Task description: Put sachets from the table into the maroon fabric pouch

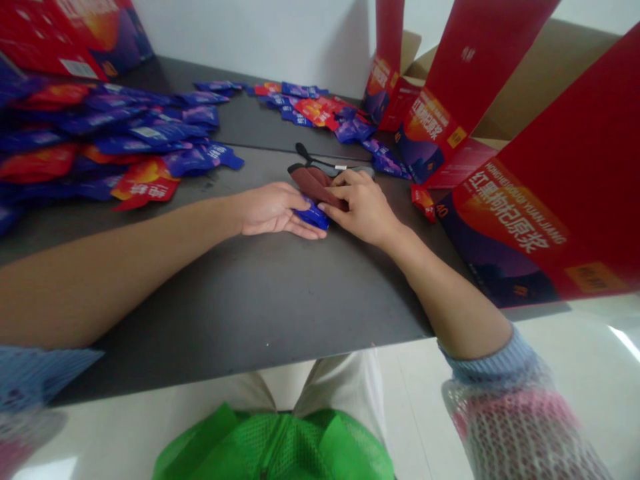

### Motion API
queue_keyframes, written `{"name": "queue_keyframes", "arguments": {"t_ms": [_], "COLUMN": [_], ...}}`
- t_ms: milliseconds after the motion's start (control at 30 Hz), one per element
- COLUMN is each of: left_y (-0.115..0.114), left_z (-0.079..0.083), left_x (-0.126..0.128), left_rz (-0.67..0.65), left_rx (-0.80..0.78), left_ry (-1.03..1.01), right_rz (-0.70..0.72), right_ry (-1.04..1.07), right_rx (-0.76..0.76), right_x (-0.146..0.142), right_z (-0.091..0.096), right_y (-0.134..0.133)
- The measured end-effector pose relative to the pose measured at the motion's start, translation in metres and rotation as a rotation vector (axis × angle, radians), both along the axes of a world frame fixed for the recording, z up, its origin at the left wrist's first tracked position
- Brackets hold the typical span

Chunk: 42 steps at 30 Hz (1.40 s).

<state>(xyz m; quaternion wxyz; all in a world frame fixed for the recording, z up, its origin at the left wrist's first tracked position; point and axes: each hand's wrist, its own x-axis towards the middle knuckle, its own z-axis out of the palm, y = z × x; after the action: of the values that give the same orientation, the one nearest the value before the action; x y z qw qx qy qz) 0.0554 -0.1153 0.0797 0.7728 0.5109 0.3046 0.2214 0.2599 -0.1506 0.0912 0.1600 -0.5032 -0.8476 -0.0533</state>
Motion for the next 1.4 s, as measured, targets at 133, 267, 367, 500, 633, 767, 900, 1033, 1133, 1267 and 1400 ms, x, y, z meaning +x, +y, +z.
{"name": "queue_keyframes", "arguments": {"t_ms": [133,267,367,500,633,767,900,1033,1133,1267,1400], "left_y": [0.000,0.000,-0.001,-0.002,-0.003,-0.002,0.003,0.005,0.005,0.006,0.008], "left_z": [-0.001,-0.001,0.000,0.001,0.002,-0.001,-0.005,-0.005,-0.003,-0.001,-0.004], "left_x": [0.000,0.000,0.000,0.000,0.000,-0.001,-0.003,-0.004,-0.005,-0.005,-0.003], "left_rz": [-0.001,-0.004,0.000,0.000,-0.006,-0.039,-0.091,-0.125,-0.120,-0.087,-0.033], "left_rx": [0.004,0.004,0.014,0.020,0.033,0.048,0.056,0.063,0.059,0.017,0.002], "left_ry": [-0.011,-0.022,-0.003,0.007,-0.006,-0.050,-0.065,-0.032,-0.028,0.011,0.044], "right_rz": [0.010,0.023,0.032,0.063,0.173,0.272,0.421,0.484,0.452,0.326,0.115], "right_ry": [0.007,0.007,0.017,0.026,0.044,0.093,0.099,0.069,0.083,0.110,0.047], "right_rx": [0.008,0.022,0.025,0.012,-0.039,-0.083,-0.225,-0.332,-0.355,-0.339,-0.161], "right_x": [0.000,0.001,0.001,0.001,0.000,0.001,0.008,0.015,0.016,0.015,0.018], "right_z": [-0.001,-0.003,-0.003,-0.002,0.003,0.010,0.023,0.032,0.032,0.026,0.014], "right_y": [-0.001,-0.001,0.000,0.000,0.001,0.001,-0.002,-0.005,-0.006,-0.004,0.005]}}
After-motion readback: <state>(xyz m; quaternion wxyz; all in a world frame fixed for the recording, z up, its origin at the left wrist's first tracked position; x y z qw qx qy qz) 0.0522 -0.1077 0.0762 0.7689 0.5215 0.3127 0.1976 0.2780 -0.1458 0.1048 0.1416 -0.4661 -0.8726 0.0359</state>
